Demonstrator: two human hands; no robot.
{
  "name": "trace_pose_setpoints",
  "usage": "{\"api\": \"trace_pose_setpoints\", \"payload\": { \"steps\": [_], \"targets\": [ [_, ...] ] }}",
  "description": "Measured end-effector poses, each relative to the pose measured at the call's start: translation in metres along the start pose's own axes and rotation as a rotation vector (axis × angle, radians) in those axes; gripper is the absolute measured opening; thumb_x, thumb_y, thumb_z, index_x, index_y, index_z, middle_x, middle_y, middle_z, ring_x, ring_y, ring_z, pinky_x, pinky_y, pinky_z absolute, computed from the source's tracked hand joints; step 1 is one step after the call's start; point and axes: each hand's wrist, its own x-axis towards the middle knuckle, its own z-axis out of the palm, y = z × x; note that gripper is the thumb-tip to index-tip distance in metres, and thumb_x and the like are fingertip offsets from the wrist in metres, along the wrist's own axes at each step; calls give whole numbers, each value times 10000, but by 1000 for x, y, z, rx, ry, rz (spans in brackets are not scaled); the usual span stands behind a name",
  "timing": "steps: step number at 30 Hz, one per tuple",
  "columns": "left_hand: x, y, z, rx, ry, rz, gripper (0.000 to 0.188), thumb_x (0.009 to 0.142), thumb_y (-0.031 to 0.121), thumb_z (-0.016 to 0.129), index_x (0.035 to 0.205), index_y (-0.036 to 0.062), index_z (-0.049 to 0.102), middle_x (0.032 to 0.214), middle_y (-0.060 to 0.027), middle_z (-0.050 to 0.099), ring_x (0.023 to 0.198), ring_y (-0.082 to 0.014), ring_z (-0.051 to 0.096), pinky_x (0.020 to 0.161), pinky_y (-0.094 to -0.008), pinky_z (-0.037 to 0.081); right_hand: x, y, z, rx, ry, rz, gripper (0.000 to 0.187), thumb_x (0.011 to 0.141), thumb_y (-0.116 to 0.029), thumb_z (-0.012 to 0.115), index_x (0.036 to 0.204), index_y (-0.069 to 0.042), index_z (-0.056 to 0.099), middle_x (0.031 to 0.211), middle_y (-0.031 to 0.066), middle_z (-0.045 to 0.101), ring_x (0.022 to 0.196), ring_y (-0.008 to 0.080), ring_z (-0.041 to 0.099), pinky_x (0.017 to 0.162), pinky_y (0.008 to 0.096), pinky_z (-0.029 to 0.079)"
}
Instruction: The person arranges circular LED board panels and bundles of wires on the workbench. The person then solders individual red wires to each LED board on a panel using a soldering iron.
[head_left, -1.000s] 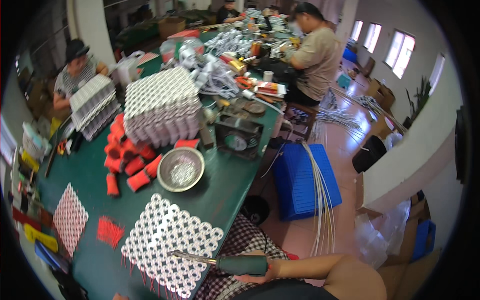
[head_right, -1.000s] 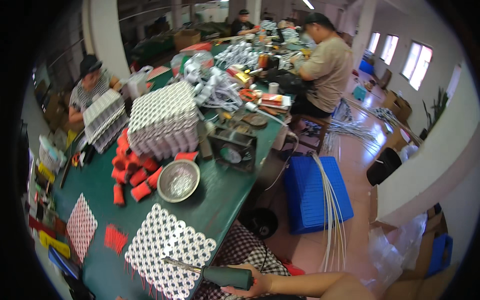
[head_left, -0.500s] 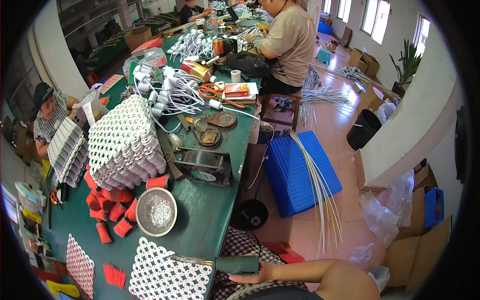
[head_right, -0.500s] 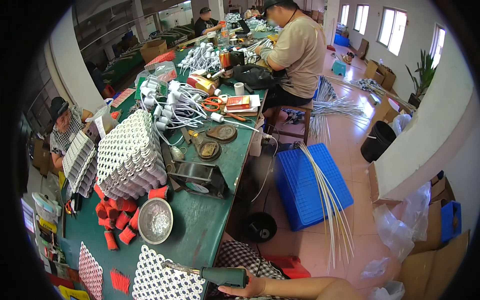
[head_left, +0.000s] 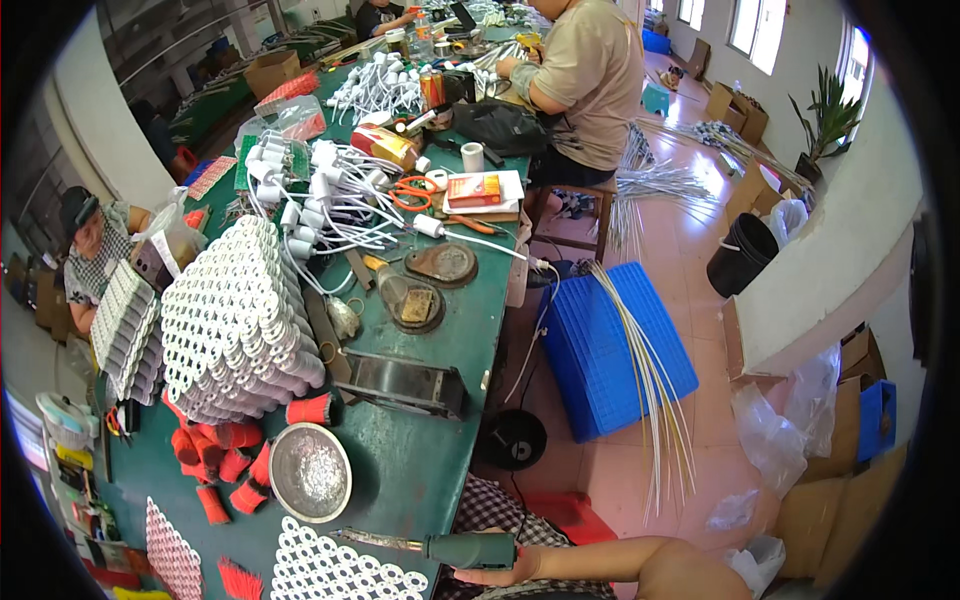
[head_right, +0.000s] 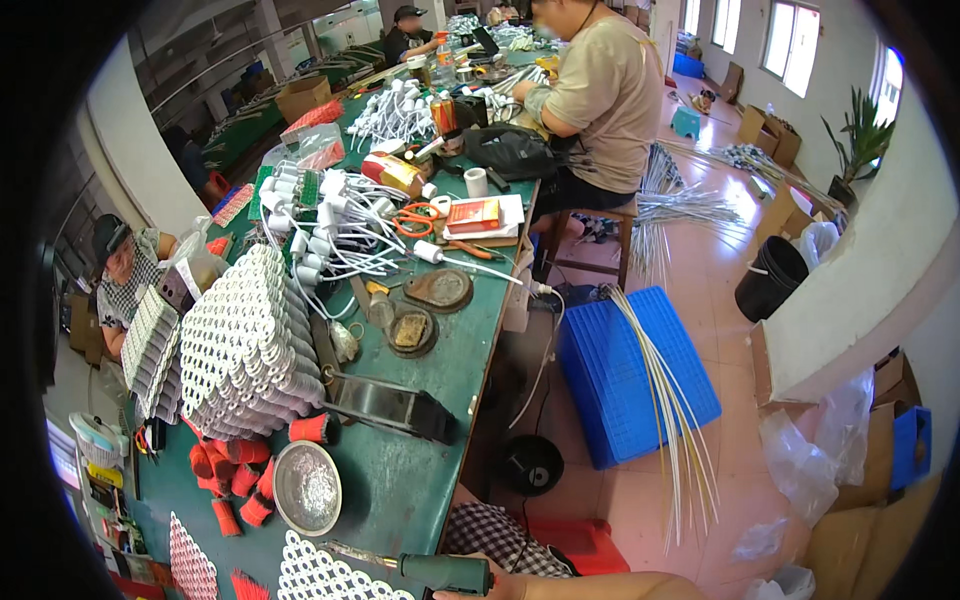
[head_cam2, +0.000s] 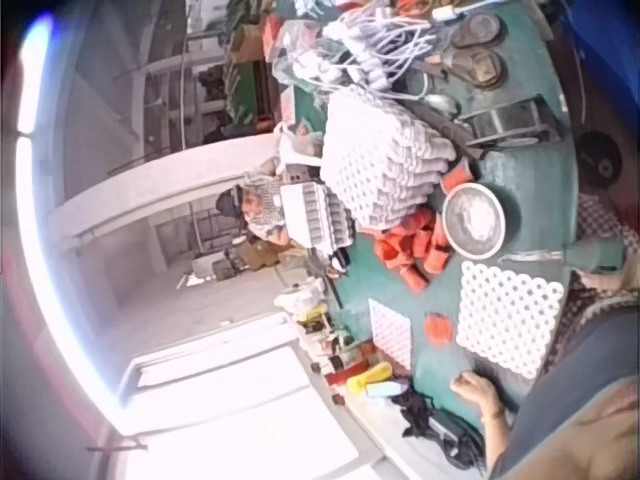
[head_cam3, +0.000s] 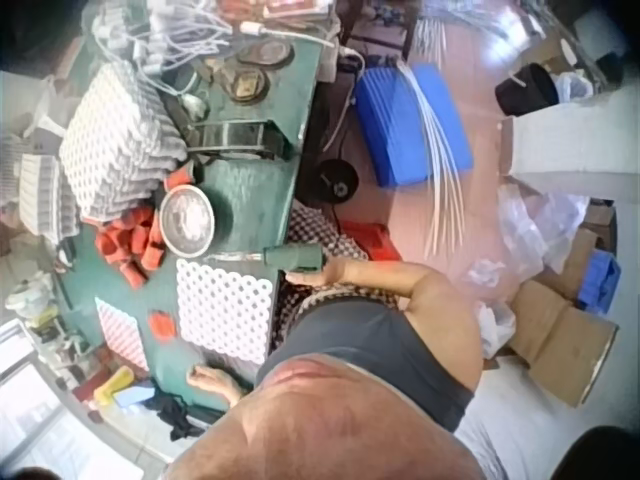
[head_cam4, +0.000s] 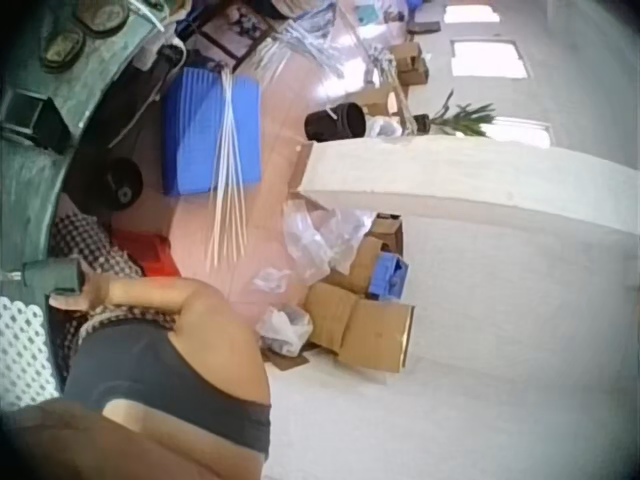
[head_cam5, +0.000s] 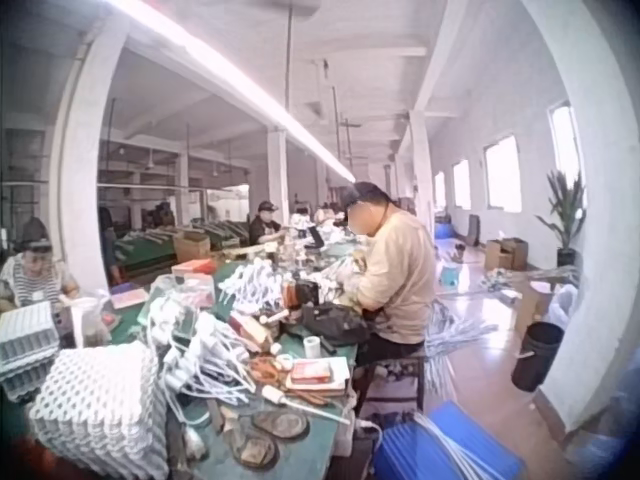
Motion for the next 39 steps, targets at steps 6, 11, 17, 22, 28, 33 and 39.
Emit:
{"api": "trace_pose_setpoints", "payload": {
  "steps": [6,11,17,22,28,33,39],
  "targets": [
    [2,9,-7,-68,-150,-116,178,923,97,507,930,-76,549,774,-226,546,684,-295,477,668,-388,448,-6,-8,7,116,-56,41,148,856,-79,650,994,-26,642,886,45,647,808,100,605,668,237,452],
    [0,-29,6,-176,-23,-167,238,952,149,492,844,-61,518,716,-165,494,661,-263,426,647,-385,416,-8,-12,10,230,-90,124,149,866,-80,638,1005,-28,639,882,41,641,805,100,600,668,237,451],
    [12,-18,-8,-725,88,-445,287,973,279,452,851,27,518,675,-16,415,590,-139,367,533,-283,324,-6,-14,13,376,-74,289,151,877,-82,623,1018,-30,636,877,35,633,803,101,594,669,237,451],
    [12,-19,-3,-974,214,-520,204,958,273,468,866,91,477,650,19,377,550,-92,348,488,-262,284,-6,-14,11,524,-8,433,154,886,-83,610,1029,-31,633,873,31,627,801,102,589,670,236,450],
    [22,-57,-2,-1244,180,-854,257,902,411,455,764,197,429,608,44,365,490,-107,344,440,-269,250,-4,-10,10,697,-34,583,157,896,-84,597,1040,-33,630,869,27,621,799,103,585,671,236,450],
    [32,-32,-15,-1293,182,-927,268,915,209,521,662,130,481,631,5,445,539,-133,428,496,-272,350,-10,-25,14,459,-112,474,206,908,-56,373,1041,-24,526,819,93,590,765,188,577,767,343,474],
    [9,-71,14,-1016,115,-549,122,955,144,499,843,94,492,764,16,475,522,-42,383,433,-183,294,25,-75,37,1010,-8,503,275,948,-211,507,1187,-88,449,867,30,494,786,165,512,716,302,421]
  ]
}}
